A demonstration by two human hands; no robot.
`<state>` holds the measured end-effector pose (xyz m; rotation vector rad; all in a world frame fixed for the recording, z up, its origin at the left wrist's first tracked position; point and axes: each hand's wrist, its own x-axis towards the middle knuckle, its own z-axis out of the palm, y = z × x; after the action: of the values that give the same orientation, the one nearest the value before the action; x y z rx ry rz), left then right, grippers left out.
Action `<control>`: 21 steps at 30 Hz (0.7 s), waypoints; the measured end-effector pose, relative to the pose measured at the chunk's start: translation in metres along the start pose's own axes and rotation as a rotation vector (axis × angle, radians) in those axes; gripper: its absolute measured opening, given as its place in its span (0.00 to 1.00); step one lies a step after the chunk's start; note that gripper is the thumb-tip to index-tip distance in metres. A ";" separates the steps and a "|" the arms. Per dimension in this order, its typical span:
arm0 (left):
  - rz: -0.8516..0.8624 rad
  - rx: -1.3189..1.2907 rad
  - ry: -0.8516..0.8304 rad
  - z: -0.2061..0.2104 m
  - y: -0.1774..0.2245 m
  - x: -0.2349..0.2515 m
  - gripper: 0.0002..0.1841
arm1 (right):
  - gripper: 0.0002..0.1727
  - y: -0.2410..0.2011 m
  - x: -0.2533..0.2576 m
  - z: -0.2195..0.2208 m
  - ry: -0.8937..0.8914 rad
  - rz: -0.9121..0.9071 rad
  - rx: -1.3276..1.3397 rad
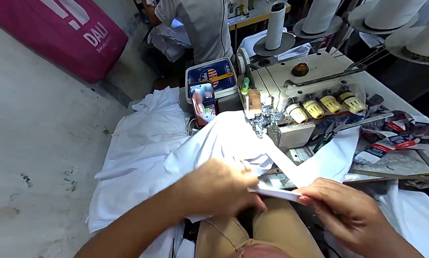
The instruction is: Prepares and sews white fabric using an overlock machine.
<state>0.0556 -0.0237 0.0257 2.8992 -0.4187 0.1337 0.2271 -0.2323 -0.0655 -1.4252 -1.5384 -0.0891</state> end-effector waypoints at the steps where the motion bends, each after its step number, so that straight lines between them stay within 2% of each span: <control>1: 0.018 -0.002 -0.052 -0.008 0.018 -0.001 0.18 | 0.14 -0.004 0.006 0.005 0.020 -0.004 0.093; 3: -0.059 0.063 -0.179 -0.021 0.043 -0.007 0.16 | 0.11 -0.003 0.017 0.028 0.090 0.036 0.155; 5: -0.311 0.204 -0.229 -0.031 0.051 -0.014 0.13 | 0.13 0.006 0.022 0.062 0.127 0.175 0.095; 7: -0.473 0.326 -0.191 -0.033 0.042 -0.021 0.11 | 0.18 0.009 0.025 0.077 -0.100 0.444 0.092; 9: -0.364 0.277 -0.148 -0.036 0.030 -0.029 0.10 | 0.21 0.009 0.029 0.076 -0.334 0.583 0.210; 10: -0.271 0.205 -0.124 -0.037 0.027 -0.031 0.13 | 0.19 0.006 0.028 0.073 -0.373 0.550 0.238; 12: -0.146 0.026 -0.014 -0.034 0.025 -0.027 0.17 | 0.17 -0.010 0.020 0.066 -0.306 0.334 0.278; 14: -0.121 -0.286 0.132 -0.024 0.022 -0.013 0.17 | 0.16 -0.032 0.018 0.053 -0.204 0.082 0.368; 16: -0.104 -0.521 0.119 -0.016 0.018 -0.001 0.22 | 0.16 -0.056 0.023 0.042 -0.093 -0.092 0.411; 18: -0.028 -0.478 -0.022 -0.025 0.018 -0.002 0.26 | 0.15 -0.064 0.025 0.040 0.070 -0.098 0.323; 20: -0.017 -0.194 -0.058 -0.053 0.018 -0.014 0.26 | 0.13 -0.051 0.016 0.060 0.199 0.053 0.188; 21: -0.048 -0.032 -0.052 -0.067 0.017 -0.021 0.25 | 0.17 -0.043 0.008 0.077 0.200 0.150 0.164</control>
<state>0.0263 -0.0189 0.0917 2.8843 -0.3556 0.0440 0.1494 -0.1908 -0.0758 -1.3533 -1.2433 -0.0133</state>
